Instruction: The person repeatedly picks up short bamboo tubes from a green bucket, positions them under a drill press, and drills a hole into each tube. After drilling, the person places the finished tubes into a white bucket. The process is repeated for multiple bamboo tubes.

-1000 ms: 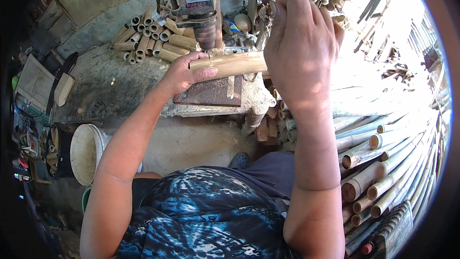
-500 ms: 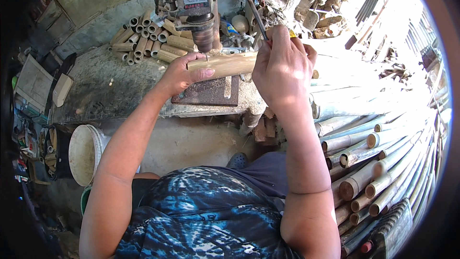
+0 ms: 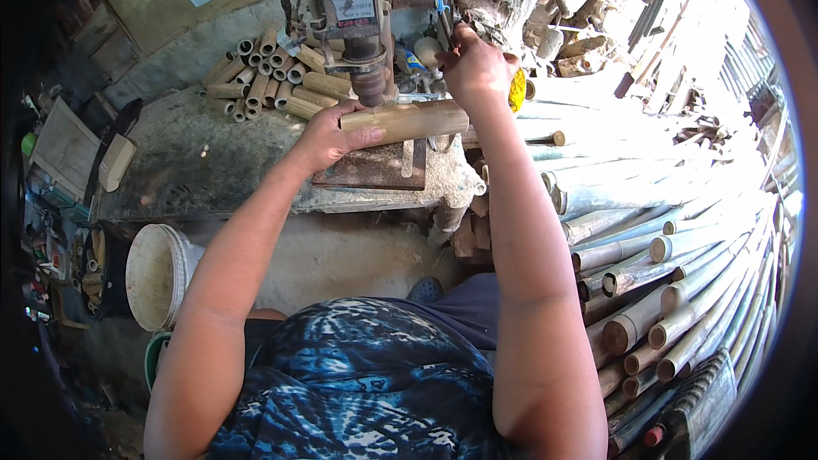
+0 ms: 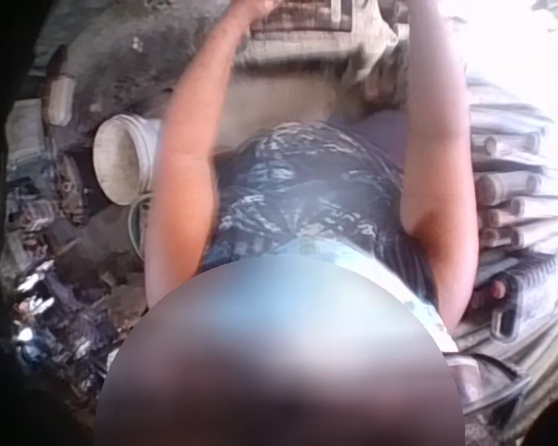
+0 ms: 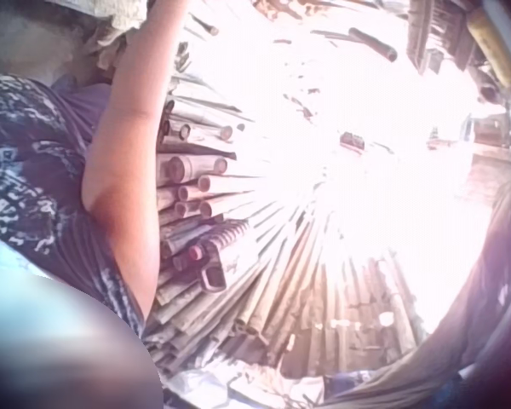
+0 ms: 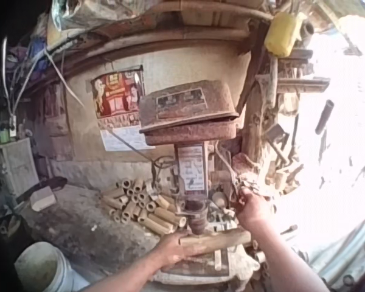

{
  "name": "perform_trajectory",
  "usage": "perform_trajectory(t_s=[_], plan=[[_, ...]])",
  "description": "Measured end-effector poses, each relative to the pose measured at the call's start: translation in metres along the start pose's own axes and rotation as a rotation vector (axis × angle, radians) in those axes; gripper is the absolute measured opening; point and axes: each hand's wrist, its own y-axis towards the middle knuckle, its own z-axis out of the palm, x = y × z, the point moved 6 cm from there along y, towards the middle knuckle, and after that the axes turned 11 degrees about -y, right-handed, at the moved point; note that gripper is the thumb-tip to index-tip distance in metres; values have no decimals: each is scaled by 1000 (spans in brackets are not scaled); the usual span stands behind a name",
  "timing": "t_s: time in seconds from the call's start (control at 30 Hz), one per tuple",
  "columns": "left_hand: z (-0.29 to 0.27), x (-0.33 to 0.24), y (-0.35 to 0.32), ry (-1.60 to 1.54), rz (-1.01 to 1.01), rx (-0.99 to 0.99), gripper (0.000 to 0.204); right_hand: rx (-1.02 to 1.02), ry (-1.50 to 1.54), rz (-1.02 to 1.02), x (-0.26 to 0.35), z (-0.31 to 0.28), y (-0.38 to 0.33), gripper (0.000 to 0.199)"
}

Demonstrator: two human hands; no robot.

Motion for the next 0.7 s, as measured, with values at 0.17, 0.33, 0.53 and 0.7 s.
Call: perform_trajectory(t_s=[0.17, 0.33, 0.53, 0.7], plan=[[1, 1, 1, -16, 21, 1, 72, 22, -18, -53, 5, -15, -13, 29], [1, -4, -3, 18, 67, -17, 72, -238, -3, -59, 10, -88, -101, 22], [4, -19, -18, -11, 19, -39, 60, -745, -42, -196, 29, -160, -27, 18], [-43, -30, -94, -42, 86, -198, 55, -435, 199, -227, 16, -156, 87, 21]])
